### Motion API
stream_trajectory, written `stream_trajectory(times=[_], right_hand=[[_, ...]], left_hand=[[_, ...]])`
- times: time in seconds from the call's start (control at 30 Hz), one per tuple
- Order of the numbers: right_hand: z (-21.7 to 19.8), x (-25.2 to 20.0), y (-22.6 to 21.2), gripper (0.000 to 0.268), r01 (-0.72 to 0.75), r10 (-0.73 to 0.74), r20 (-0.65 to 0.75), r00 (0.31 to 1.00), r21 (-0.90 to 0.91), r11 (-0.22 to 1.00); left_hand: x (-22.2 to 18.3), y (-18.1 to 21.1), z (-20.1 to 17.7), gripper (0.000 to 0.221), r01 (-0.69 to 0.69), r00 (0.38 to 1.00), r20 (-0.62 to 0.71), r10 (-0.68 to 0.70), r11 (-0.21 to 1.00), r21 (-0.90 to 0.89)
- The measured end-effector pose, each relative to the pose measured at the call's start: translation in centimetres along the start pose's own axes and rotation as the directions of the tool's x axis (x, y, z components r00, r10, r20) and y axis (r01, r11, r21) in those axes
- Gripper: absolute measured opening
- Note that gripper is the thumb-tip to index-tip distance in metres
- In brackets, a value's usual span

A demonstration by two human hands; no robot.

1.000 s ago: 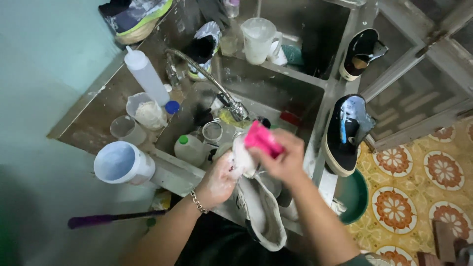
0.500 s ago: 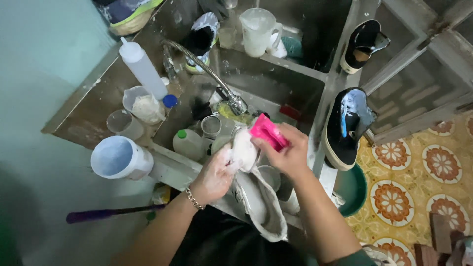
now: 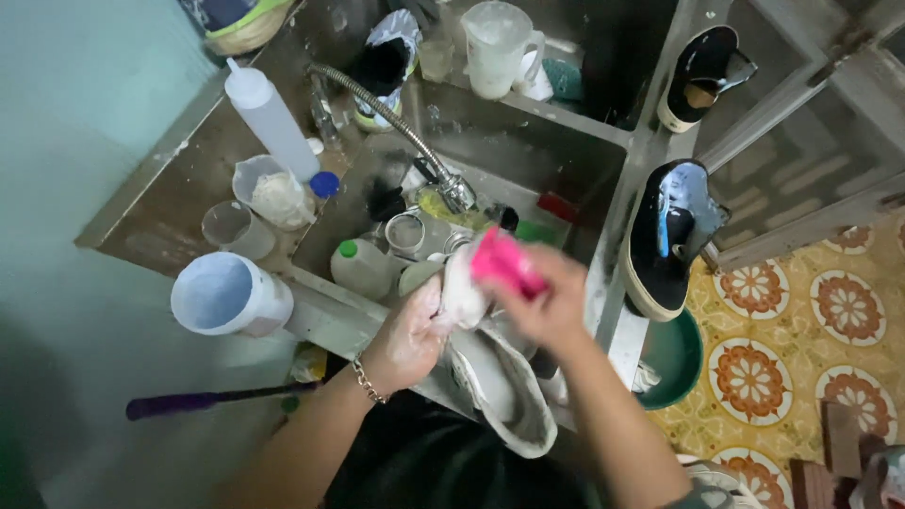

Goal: The person is hand-washing a white sneaker in a sink using a pink scrub brush and soap.

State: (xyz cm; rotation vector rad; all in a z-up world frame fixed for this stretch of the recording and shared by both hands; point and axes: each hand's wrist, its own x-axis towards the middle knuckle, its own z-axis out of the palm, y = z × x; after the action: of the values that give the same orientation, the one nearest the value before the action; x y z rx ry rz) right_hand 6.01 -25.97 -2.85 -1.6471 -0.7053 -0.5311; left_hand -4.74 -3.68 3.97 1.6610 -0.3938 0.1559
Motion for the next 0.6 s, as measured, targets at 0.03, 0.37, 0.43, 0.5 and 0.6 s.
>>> stream_trajectory(times=[0.03, 0.37, 0.43, 0.5, 0.6], right_hand=[[0.5, 0.0, -1.0, 0.041, -0.003, 0.003, 0.004, 1.0, 0.001, 1.0], [-1.5, 2.5, -1.7, 0.035, 0.1, -0.104, 0.145, 0.984, 0.04, 0.994], [-0.4, 1.8, -2.7, 0.035, 0.088, -0.106, 0.171, 0.98, 0.105, 0.991], [0.8, 0.7, -3.9, 0.04, 0.055, -0.117, 0.214, 0.97, 0.276, 0.96], [-1.7, 2.0, -1.0, 0.029, 0.033, -0.059, 0.273, 0.96, 0.096, 0.995]], left_hand=[[-0.6, -1.4, 0.4, 0.069, 0.003, 1.0, -0.003, -0.003, 1.0, -0.002], [-1.6, -3.5, 1.1, 0.023, 0.223, 0.883, -0.022, -0.468, 0.461, -0.859], [-2.0, -3.4, 0.8, 0.028, 0.171, 0.922, 0.015, -0.386, 0.372, -0.912], [-0.5, 1.8, 0.1, 0.028, 0.17, 0.864, -0.019, -0.504, 0.326, -0.93], [0.8, 4.1, 1.3, 0.028, 0.186, 0.772, -0.062, -0.633, 0.318, -0.93]])
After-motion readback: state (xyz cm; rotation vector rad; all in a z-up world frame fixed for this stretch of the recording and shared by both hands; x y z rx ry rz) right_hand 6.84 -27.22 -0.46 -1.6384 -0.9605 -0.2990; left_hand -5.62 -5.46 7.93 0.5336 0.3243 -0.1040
